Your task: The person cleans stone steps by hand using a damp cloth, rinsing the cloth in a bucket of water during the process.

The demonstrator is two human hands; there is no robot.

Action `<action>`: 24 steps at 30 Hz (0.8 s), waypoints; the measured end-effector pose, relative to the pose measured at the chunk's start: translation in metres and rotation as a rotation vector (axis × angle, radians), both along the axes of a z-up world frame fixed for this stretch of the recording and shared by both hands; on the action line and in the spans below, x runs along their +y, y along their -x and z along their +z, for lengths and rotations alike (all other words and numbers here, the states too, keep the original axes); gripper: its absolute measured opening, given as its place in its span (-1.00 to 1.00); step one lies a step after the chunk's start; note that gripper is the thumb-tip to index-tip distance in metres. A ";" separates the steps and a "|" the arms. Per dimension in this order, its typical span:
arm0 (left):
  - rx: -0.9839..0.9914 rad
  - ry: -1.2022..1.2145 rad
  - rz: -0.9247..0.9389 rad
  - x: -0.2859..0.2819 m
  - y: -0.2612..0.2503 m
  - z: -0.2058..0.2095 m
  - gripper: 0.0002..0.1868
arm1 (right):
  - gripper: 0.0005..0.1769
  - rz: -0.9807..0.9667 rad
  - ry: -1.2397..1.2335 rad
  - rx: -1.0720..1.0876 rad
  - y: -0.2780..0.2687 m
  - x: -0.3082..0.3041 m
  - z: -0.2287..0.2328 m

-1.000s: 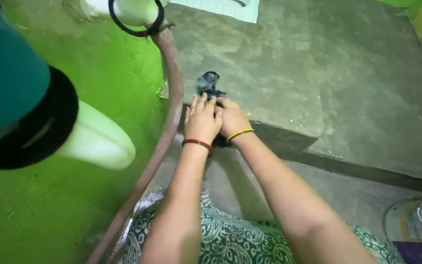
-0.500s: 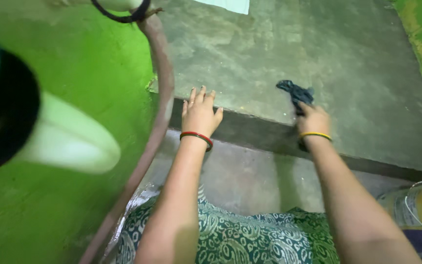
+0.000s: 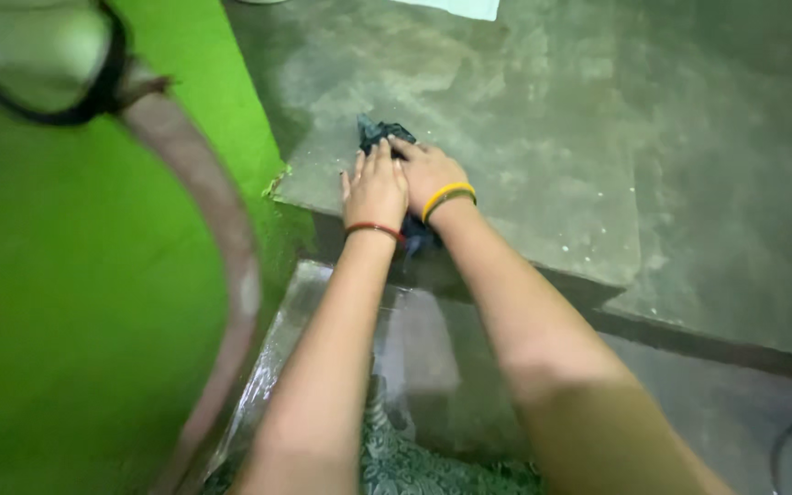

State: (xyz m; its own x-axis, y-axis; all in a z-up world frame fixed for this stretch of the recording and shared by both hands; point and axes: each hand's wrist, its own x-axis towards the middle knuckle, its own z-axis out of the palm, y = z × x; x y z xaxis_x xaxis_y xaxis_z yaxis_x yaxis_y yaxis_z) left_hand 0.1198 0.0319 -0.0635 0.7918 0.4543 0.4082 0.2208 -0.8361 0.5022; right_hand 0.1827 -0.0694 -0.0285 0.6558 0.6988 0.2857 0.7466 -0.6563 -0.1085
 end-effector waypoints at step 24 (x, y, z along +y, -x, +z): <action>0.237 -0.215 0.084 -0.018 -0.025 -0.005 -0.46 | -0.44 -0.721 0.204 -0.041 -0.064 -0.266 -0.017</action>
